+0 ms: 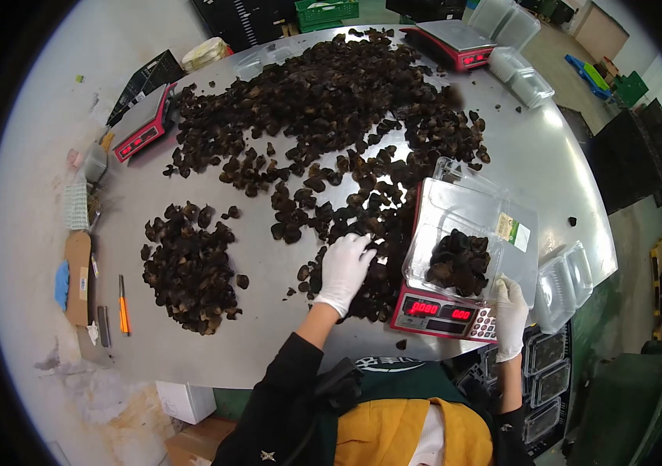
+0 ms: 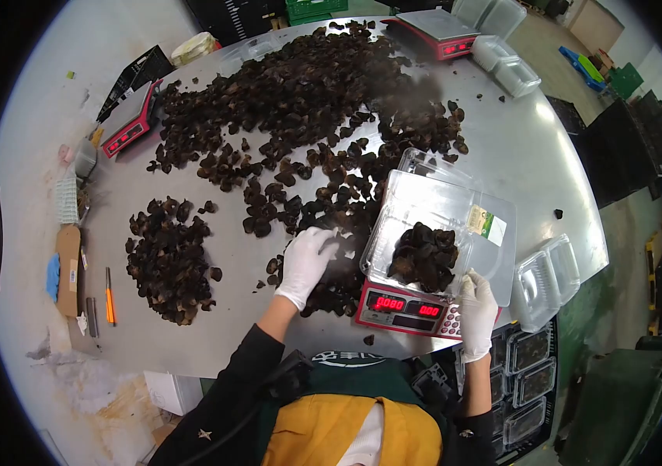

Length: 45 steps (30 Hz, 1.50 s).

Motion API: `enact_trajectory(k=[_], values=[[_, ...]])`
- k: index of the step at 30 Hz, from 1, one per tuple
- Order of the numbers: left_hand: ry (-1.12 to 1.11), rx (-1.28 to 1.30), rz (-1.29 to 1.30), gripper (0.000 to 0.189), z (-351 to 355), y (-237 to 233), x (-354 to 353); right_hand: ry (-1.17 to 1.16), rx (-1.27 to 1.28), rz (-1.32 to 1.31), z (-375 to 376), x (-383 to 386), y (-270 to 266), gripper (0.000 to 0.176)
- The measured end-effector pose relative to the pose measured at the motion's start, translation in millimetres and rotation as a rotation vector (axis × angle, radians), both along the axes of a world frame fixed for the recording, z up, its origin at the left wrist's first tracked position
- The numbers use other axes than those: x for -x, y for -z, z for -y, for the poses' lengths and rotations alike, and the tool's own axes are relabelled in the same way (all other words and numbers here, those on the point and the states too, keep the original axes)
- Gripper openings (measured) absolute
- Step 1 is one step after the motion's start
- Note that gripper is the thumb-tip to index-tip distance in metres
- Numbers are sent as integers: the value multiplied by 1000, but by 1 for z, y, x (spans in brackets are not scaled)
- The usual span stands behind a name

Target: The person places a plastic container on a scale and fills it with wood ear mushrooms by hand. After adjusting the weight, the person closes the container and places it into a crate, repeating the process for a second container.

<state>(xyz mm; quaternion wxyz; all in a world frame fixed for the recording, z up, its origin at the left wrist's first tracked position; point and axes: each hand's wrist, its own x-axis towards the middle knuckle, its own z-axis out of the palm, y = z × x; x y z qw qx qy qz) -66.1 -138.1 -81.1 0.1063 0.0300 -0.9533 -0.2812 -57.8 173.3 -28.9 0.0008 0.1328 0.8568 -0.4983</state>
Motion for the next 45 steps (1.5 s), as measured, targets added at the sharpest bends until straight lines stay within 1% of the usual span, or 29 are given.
enact_trajectory(k=[1, 3, 5, 6, 8, 10, 11, 12, 13, 14, 15, 18, 20, 23, 24, 26, 27, 28, 30, 33, 35, 36, 38, 39, 41, 42, 43, 44, 45], values=[[-1, 107, 136, 19, 10, 19, -3, 18, 39, -26, -1, 0, 1, 27], [35, 56, 107, 16, 22, 42, -14, 44, 41, -5, 1, 1, -5, 26], [25, -253, -45, 14, 36, 48, -17, 69, 19, -81, -1, 0, -8, 25], [-48, -328, -83, 14, 44, 27, -23, 66, 24, -87, -1, -1, -12, 25], [-210, -172, -248, 12, 77, -3, -42, 81, 49, -120, 9, -8, -22, 25], [-373, 97, -168, 16, 128, -10, -69, 49, 63, -114, 15, -20, -28, 24], [-453, 271, 9, 24, 152, -13, -80, 52, 63, -110, 19, -28, -28, 24], [-508, 430, 4, 37, 162, -15, -91, -89, 6, -136, 25, -36, -28, 23], [-494, 468, 26, 47, 167, -16, -98, -230, -51, -161, 31, -43, -27, 22], [-404, 330, -9, 48, 168, -11, -100, -410, -245, -323, 36, -47, -22, 20], [-312, 191, -42, 50, 168, -5, -100, -541, -313, -452, 47, -51, -20, 21], [35, -40, 6, 56, 113, 7, -85, -776, -428, -375, 75, -61, 5, 33], [141, 93, 137, 64, 84, 19, -77, -925, -464, -335, 99, -57, 16, 43], [185, 255, 309, 64, 66, 23, -74, -1031, -488, -350, 135, -39, 28, 47], [147, 198, 248, 48, 64, 20, -76, -1021, -492, -356, 146, -33, 36, 47], [158, 112, 182, 42, 67, 42, -82, -1028, -731, -350, 166, -24, 57, 32], [158, 22, 123, 36, 67, 52, -85, -1018, -733, -352, 172, -20, 72, 32], [145, -7, -14, 31, 62, 55, -87, -1057, -693, -398, 178, -15, 83, 22], [115, -96, -43, 30, 66, 63, -90, -1102, -619, -448, 179, -9, 88, 8], [-58, -518, -22, 31, 71, 67, -79, -1080, -440, -551, 175, -11, 63, 3], [-103, -847, 157, 29, 70, 35, -65, -1016, -356, -454, 170, -18, 25, 3], [-74, -869, 117, 27, 63, 15, -57, -932, -305, -530, 164, -22, 7, 5], [123, -838, -75, 31, 40, -18, -35, -770, -282, -612, 142, -21, -23, 11], [138, -840, -102, 32, 24, -34, -26, -663, -245, -584, 129, -19, -39, 12], [239, -648, -274, 30, -11, -58, -4, -423, -258, -523, 105, -9, -56, 11], [309, -500, -398, 31, -29, -66, 7, -318, -222, -455, 91, -1, -49, 10], [410, -425, -454, 33, -41, -69, 19, -172, -89, -199, 86, 4, -57, 9], [489, -374, -432, 35, -55, -69, 30, -213, -202, -296, 71, 13, -40, 9], [582, -233, -206, 39, -65, -69, 36, -261, -297, -239, 61, 17, -34, 15]])
